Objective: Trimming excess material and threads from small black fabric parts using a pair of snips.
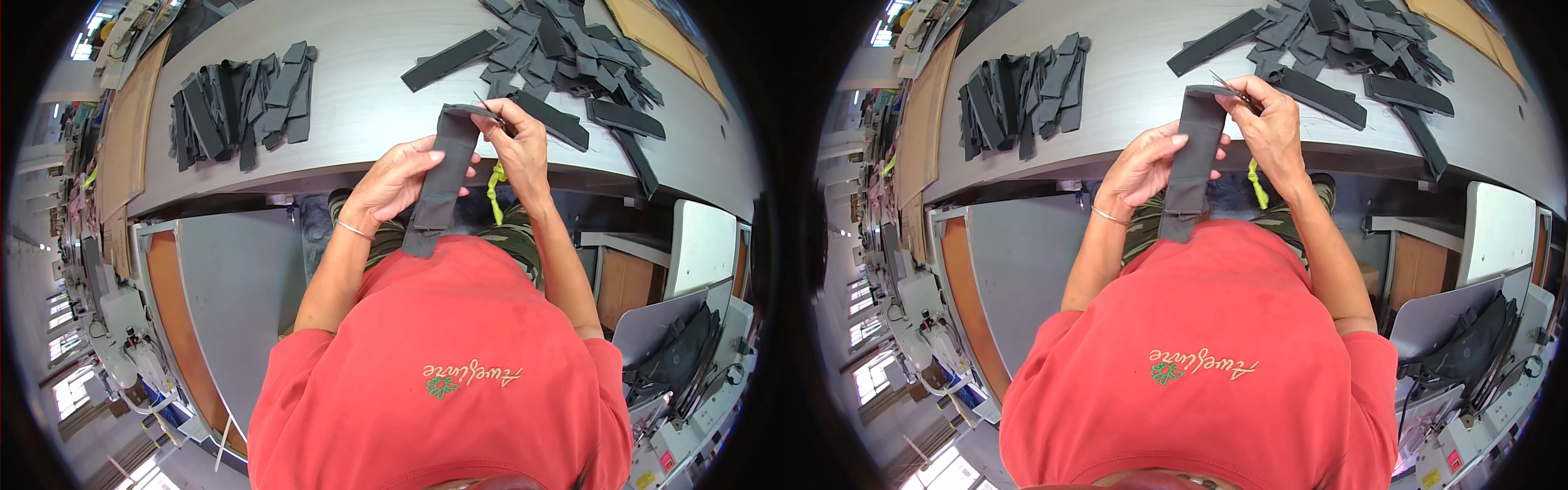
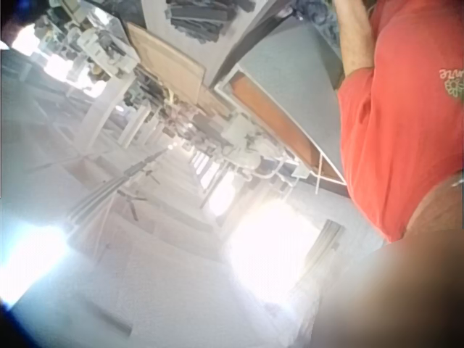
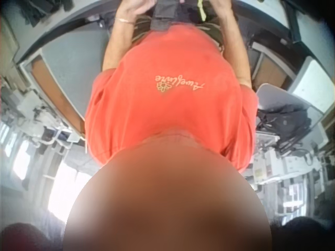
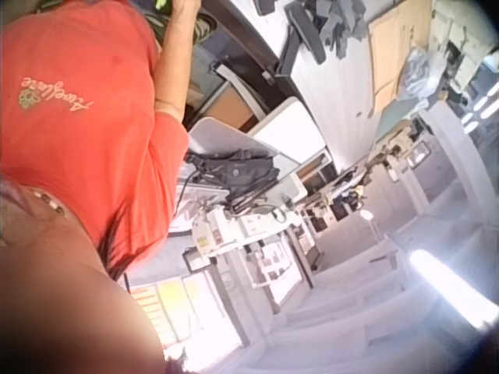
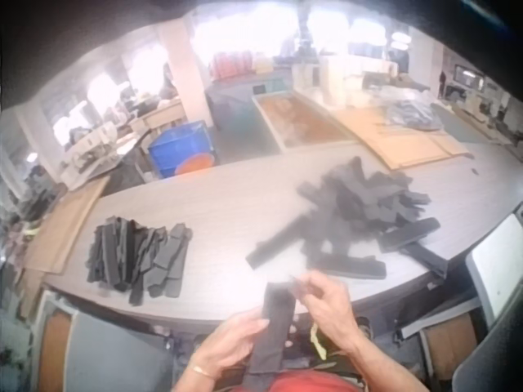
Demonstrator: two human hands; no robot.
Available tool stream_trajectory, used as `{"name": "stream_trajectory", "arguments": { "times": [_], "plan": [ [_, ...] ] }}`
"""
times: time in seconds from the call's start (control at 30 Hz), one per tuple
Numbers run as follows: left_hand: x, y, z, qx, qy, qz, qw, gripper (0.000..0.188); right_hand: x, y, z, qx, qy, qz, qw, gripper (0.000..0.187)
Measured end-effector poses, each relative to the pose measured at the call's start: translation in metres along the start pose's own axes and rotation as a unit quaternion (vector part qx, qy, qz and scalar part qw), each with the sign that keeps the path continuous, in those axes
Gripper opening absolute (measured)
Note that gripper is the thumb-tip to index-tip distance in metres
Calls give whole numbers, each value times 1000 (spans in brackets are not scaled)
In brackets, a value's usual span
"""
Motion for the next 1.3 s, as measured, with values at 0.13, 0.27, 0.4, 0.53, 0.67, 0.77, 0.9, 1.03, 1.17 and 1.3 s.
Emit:
{"name": "stream_trajectory", "arguments": {
  "times": [0.13,0.27,0.4,0.53,0.67,0.77,0.9,1.03,1.17,1.3],
  "plan": [
    [0,0,1,9,-31,7,999,44,-2,-5,3,-113,-45,-43,992,8],
    [3,11,4,-52,8,-1,999,48,4,-28,8,-202,-37,-75,976,9],
    [0,27,8,-566,179,-224,773,35,17,-47,20,-79,-42,85,992,16],
    [-3,20,14,-172,158,-97,968,34,31,-35,13,-10,-97,153,983,35],
    [-4,11,2,-91,233,-72,966,33,43,-25,2,263,-87,253,927,35],
    [-7,7,22,-142,228,-45,962,36,48,-17,-4,308,-71,288,904,31],
    [-12,10,22,-221,198,-16,955,39,55,-13,-7,340,-91,316,881,31],
    [-14,7,21,-278,205,-60,936,35,56,-9,-7,357,-95,286,884,29],
    [-13,4,26,-321,247,-133,905,33,54,-3,-7,370,-62,250,893,24],
    [-15,-6,38,-482,256,-119,830,35,55,3,-13,401,-55,225,886,22]
  ]
}}
Point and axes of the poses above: each hand's wrist, its own x-axis away from the middle knuckle, its own z-axis out of the back of the hand, y = z × x, the point moved 2 cm from there along -x, towards the middle knuckle, and after that the axes turned 10 degrees about -z, right-handed, at the moved point
